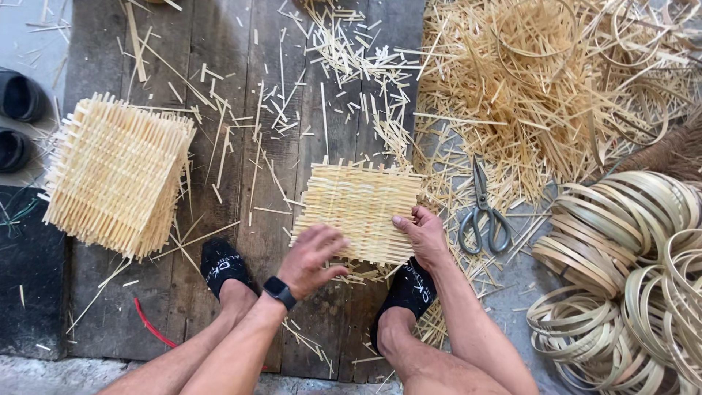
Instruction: The person assembles small round bamboo baskets by placing a woven bamboo mat over a circular wooden mold, securing a bamboo ring around the edge, and trimming excess mat with shears. The person repeats this process for multiple units, stacking finished baskets nearby.
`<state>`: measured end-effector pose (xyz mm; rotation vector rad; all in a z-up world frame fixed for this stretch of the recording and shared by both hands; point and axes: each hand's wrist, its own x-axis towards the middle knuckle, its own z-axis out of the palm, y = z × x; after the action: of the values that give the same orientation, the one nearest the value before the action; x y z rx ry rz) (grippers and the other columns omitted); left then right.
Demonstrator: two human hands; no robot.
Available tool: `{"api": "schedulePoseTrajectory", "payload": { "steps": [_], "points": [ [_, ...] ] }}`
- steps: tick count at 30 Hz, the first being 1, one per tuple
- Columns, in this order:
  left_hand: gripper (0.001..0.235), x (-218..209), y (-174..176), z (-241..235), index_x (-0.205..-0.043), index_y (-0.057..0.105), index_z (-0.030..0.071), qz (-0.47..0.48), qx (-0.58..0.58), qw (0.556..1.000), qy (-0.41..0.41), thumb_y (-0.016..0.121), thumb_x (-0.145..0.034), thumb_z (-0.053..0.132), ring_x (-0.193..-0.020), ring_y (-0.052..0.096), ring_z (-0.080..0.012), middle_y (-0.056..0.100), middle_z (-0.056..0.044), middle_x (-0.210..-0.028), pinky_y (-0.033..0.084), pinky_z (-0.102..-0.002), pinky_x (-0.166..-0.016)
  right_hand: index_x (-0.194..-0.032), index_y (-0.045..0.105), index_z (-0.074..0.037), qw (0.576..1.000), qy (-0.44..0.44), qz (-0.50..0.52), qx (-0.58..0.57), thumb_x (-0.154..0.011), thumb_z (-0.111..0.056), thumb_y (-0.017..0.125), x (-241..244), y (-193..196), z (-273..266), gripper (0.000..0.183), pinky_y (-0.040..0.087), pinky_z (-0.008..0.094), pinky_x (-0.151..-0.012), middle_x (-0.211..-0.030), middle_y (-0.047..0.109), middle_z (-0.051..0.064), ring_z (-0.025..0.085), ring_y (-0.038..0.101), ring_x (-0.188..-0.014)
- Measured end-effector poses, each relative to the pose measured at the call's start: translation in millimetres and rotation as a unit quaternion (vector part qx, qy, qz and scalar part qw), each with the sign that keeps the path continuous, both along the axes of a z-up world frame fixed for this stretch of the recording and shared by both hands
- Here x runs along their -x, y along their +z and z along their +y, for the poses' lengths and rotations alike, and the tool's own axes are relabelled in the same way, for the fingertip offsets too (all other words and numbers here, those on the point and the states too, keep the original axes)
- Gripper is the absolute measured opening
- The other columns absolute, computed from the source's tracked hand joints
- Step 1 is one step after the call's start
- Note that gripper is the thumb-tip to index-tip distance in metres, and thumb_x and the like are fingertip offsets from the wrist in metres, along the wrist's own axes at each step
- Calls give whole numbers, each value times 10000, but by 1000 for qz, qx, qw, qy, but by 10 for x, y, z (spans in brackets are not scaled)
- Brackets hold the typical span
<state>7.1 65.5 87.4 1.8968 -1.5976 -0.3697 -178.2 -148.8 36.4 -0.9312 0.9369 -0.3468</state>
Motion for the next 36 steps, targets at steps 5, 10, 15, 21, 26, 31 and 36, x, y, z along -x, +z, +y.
{"api": "schedulePoseTrajectory", "payload": {
  "steps": [5,10,15,21,26,31,36],
  "points": [
    [634,-430,-448,-201,-1220,657,-43,178,-65,926,326,912,-721,254,-1081,583,-286,664,-202,-1140,467,-438,-915,-1153,671,29,998,3,22,54,-858,-66,772,51,-112,40,325,604,263,-780,-1024,764,100,120,713,-865],
    [358,-733,-801,-298,-1066,725,-65,566,-138,762,281,878,-772,69,-728,679,-111,757,-72,-884,566,-253,-678,-1130,680,25,986,26,82,146,-902,-101,768,10,1,-12,275,583,245,-752,-1011,764,92,96,696,-851],
    [406,-685,-733,-268,-1108,709,-41,547,-158,757,322,869,-746,52,-809,705,-143,761,-98,-950,593,-272,-758,-1130,673,14,983,18,109,148,-870,-138,786,-42,35,5,321,590,238,-725,-956,764,66,94,703,-819],
    [540,-701,-590,-253,-1266,626,-55,575,-151,750,291,815,-788,110,-947,717,-187,736,-122,-1096,584,-310,-841,-1250,595,1,947,-81,114,288,-856,-125,807,264,250,-73,464,566,246,-733,-967,695,32,86,649,-821],
    [743,-886,-637,-109,-1510,444,-7,537,-123,757,350,804,-887,177,-951,684,-212,693,-133,-1157,526,-328,-775,-1123,689,-60,778,-213,249,536,-928,-84,782,1617,1060,-572,217,581,289,-772,-961,715,46,143,689,-814],
    [575,-1146,-650,88,-1441,472,-26,548,-30,756,357,778,-978,127,-962,694,-225,661,-109,-1151,594,-386,-815,-1151,735,-95,522,-104,589,608,-871,-173,836,3166,1553,-1150,308,383,491,-1073,-1211,620,141,325,541,-1166],
    [442,-993,-339,-44,-1351,538,0,505,-8,783,363,768,-993,122,-951,688,-207,652,-80,-1117,602,-349,-797,-855,772,-165,457,-15,597,659,-876,-194,839,3894,1557,-1314,76,321,482,-1125,-1190,691,65,290,545,-1259]
  ]
}}
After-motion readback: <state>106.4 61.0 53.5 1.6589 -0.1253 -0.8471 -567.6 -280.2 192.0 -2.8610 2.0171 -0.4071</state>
